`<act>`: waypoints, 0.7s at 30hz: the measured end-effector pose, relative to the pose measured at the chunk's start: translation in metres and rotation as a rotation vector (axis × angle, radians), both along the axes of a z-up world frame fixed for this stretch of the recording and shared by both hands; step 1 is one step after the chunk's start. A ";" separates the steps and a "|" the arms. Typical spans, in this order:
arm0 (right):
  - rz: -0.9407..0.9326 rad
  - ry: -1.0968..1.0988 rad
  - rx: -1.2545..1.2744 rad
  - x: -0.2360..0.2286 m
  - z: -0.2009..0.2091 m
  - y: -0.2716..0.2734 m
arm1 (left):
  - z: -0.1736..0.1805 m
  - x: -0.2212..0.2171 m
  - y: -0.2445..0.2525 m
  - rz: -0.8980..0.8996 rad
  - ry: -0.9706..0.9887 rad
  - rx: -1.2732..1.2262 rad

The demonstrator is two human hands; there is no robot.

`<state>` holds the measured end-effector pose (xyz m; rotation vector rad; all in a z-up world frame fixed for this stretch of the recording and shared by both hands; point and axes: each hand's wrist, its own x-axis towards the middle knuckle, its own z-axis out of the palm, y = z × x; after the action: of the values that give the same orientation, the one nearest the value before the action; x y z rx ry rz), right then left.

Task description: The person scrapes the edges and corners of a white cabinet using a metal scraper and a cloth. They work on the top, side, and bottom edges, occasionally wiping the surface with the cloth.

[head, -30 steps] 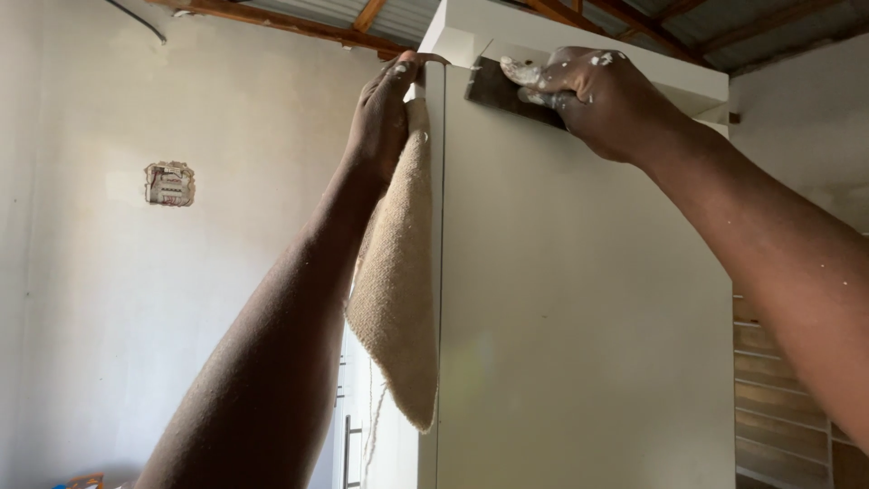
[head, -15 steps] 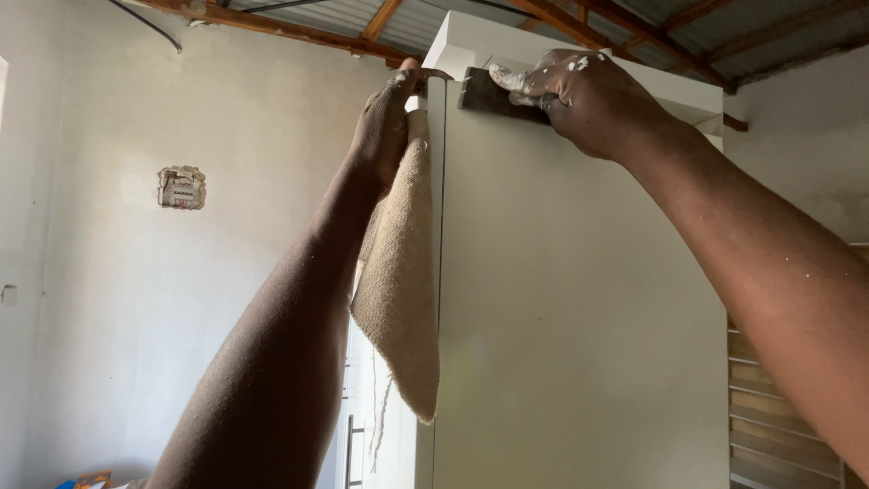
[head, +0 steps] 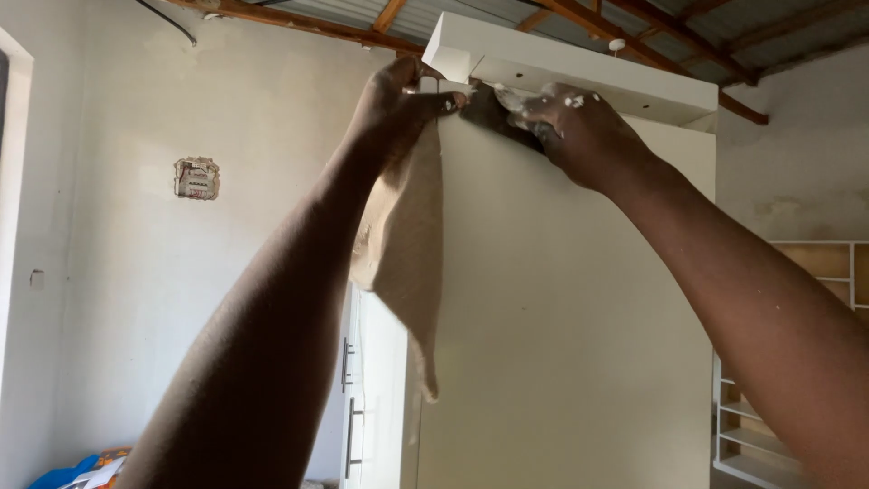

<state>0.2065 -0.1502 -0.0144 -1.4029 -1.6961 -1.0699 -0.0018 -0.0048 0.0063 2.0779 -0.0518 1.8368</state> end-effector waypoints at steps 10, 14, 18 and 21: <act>0.006 -0.143 0.125 0.085 -0.050 -0.002 | 0.024 0.013 -0.002 0.829 -0.071 0.224; 0.082 -0.087 0.213 0.057 -0.069 -0.020 | 0.019 0.027 0.002 0.974 -0.251 0.571; 0.114 0.043 0.223 0.030 -0.073 -0.021 | 0.010 0.013 -0.025 1.018 0.008 0.571; 0.189 0.075 0.243 0.007 -0.073 -0.019 | 0.000 0.003 -0.032 0.683 0.116 0.187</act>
<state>0.2134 -0.1689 -0.0874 -1.0937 -1.5523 -1.0627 0.0016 -0.0372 0.0067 2.5399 0.6100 2.1252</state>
